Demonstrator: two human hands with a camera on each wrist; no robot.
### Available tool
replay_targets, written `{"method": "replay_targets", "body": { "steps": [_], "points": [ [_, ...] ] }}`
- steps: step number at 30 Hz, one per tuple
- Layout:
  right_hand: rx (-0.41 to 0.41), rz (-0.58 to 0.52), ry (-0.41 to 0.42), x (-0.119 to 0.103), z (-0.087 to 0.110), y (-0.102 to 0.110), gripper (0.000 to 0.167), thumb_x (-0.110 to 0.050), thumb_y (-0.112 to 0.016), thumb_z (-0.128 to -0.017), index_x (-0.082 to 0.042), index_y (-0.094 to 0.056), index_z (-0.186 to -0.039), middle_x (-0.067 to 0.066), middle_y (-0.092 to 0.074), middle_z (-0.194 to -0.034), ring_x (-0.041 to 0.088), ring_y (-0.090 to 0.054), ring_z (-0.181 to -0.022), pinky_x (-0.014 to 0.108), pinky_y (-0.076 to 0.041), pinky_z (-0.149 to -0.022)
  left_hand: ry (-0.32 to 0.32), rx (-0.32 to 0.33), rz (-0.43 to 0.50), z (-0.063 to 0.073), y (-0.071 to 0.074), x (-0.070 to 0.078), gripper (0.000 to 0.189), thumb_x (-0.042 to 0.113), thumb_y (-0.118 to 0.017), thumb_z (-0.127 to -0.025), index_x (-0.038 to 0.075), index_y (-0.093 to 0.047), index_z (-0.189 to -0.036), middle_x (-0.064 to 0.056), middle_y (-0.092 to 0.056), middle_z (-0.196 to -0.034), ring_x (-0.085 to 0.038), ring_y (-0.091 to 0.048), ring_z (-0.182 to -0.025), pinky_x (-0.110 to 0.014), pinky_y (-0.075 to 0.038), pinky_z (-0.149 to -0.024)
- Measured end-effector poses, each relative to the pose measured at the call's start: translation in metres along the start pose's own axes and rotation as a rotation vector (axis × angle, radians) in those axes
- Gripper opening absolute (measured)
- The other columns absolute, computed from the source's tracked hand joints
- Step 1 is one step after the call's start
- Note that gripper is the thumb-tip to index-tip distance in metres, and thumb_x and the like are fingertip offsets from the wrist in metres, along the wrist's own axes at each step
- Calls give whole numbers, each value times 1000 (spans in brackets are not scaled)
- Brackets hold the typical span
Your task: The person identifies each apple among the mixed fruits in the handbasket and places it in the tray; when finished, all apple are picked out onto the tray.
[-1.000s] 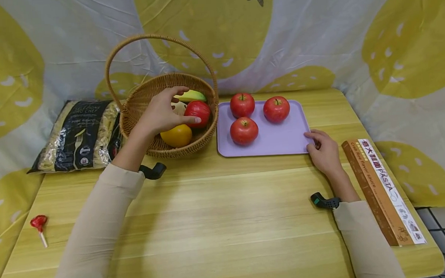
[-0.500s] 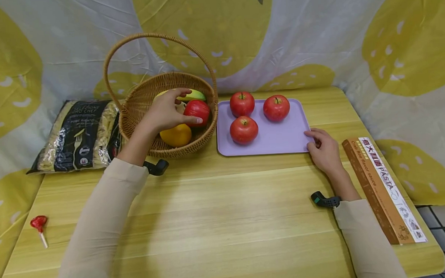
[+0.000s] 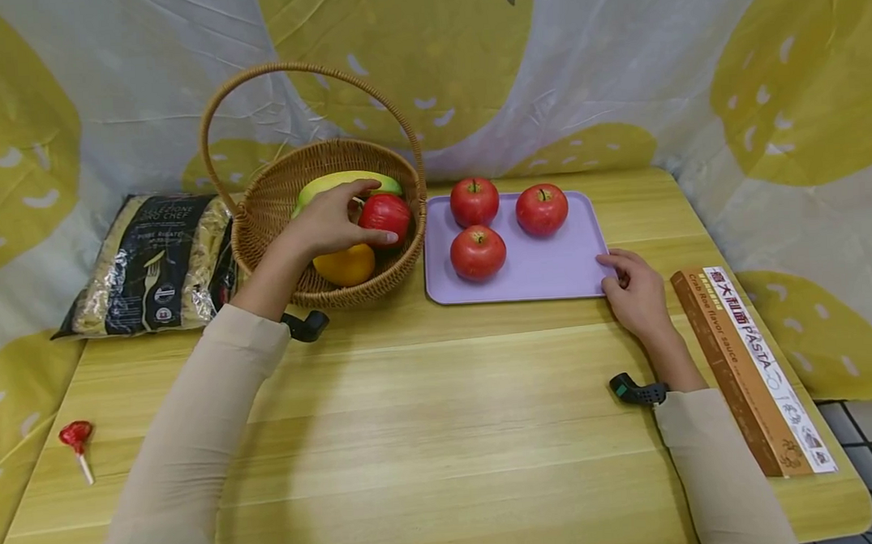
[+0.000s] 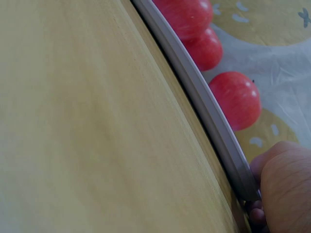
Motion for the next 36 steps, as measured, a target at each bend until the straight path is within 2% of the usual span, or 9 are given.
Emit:
{"method": "replay_targets", "body": {
  "steps": [6, 11, 16, 23, 31, 36],
  "points": [
    [-3, -2, -2, 0, 0, -1, 39, -3, -53, -93, 2, -70, -128, 20, -59, -143, 30, -56, -105, 23, -35, -81, -4, -32, 1, -2, -3, -5, 98, 33, -88, -82, 15, -33, -161, -16, -49, -149, -34, -60, -122, -50, -50, -103],
    [-4, 1, -1, 0, -1, -1, 39, -3, -53, -93, 2, -70, -128, 20, -59, -143, 31, -56, -105, 25, -35, -81, -15, -43, -25, -5, -6, -5, 99, 30, -89, -81, 18, -32, -162, -19, -49, -150, -37, -57, -129, -54, -48, -108],
    [0, 1, 4, 0, -1, 0, 40, -3, -53, -93, 2, -70, -128, 21, -59, -142, 31, -55, -104, 26, -35, -81, -35, -49, -86, -7, -8, -1, 95, 30, -89, -82, 15, -36, -159, -22, -52, -149, -41, -50, -136, -58, -43, -113],
    [4, -3, 11, 0, -1, 1, 40, -2, -53, -92, 3, -70, -128, 22, -60, -141, 31, -55, -103, 24, -35, -80, -89, -45, -99, -6, -10, 8, 89, 27, -92, -78, 10, -43, -150, -21, -57, -140, -38, -55, -129, -56, -46, -110],
    [9, -3, 10, 1, 0, 0, 39, -2, -53, -92, 2, -70, -127, 21, -60, -141, 30, -56, -102, 23, -35, -79, -149, 38, -137, -3, -9, 16, 88, 29, -98, -66, 11, -54, -140, -16, -57, -135, -34, -54, -125, -54, -47, -107],
    [10, -7, 10, 0, -1, 0, 39, -2, -53, -92, 3, -70, -127, 21, -60, -141, 30, -55, -100, 23, -35, -78, -159, 95, -111, 0, -2, 21, 83, 29, -97, -66, 13, -56, -137, -18, -55, -130, -36, -54, -117, -55, -51, -101]
  ]
}}
Point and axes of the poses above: each hand's wrist, its own z-axis away from the middle knuckle, its own y-axis out of the back of the hand, x = y × z, the point moved 9 cm from there along -z, towards the middle knuckle
